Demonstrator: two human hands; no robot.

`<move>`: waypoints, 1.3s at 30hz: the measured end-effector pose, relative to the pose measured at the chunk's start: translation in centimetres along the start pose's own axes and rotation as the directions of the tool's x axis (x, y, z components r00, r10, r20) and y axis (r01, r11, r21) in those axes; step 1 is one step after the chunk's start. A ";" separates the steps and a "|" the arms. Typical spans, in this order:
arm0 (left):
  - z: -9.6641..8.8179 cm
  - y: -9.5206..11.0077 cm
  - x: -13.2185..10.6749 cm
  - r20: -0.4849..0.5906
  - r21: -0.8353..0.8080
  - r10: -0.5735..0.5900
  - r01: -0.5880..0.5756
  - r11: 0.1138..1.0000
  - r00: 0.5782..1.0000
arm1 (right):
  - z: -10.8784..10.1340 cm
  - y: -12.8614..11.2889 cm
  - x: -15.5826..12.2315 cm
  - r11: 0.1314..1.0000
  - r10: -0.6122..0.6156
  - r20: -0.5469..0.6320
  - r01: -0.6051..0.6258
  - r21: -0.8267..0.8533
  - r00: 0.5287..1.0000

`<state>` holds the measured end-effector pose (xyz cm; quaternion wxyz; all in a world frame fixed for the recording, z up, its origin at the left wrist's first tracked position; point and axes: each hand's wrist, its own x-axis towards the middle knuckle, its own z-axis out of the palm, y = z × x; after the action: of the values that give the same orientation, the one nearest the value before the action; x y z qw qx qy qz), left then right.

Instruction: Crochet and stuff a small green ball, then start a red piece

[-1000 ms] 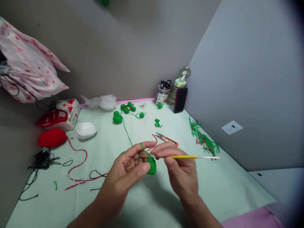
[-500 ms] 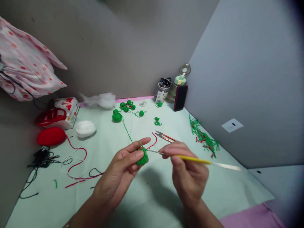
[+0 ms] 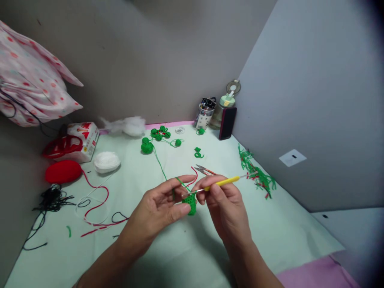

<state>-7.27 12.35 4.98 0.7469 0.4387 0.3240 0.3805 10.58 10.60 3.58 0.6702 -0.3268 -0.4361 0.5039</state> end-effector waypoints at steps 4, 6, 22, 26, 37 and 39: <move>0.0 0.0 0.0 -0.044 0.006 0.005 -0.005 1.000 0.999 | 0.2 -0.3 0.1 0.998 0.049 0.007 -0.049 0.025 0.999; 0.1 0.1 -0.1 -0.056 0.039 0.018 -0.016 0.999 0.998 | 0.1 -0.4 0.1 0.999 0.049 0.010 -0.049 0.017 0.999; 0.8 -0.8 -0.2 -0.240 0.298 0.233 -0.157 0.942 0.943 | -0.6 -0.8 -1.9 0.458 -0.408 0.477 0.626 -0.631 0.779; 1.2 -0.8 0.0 -0.150 -0.055 0.036 -0.045 0.997 0.988 | -0.6 -0.1 -2.3 0.248 -0.438 0.528 0.663 -0.706 0.727; 0.7 -0.1 -0.4 -0.060 -0.204 -0.003 -0.010 0.979 0.998 | -0.1 0.2 -0.3 0.948 -0.235 0.119 0.255 -0.193 0.965; 0.8 -0.4 -0.3 -0.037 -0.156 0.004 -0.009 0.988 0.999 | 0.1 0.2 -0.5 0.916 -0.259 0.137 0.288 -0.279 0.956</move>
<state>-6.70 11.61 5.01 0.7717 0.3726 0.3053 0.4152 10.37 10.14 3.25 0.6556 -0.3341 -0.5800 0.3494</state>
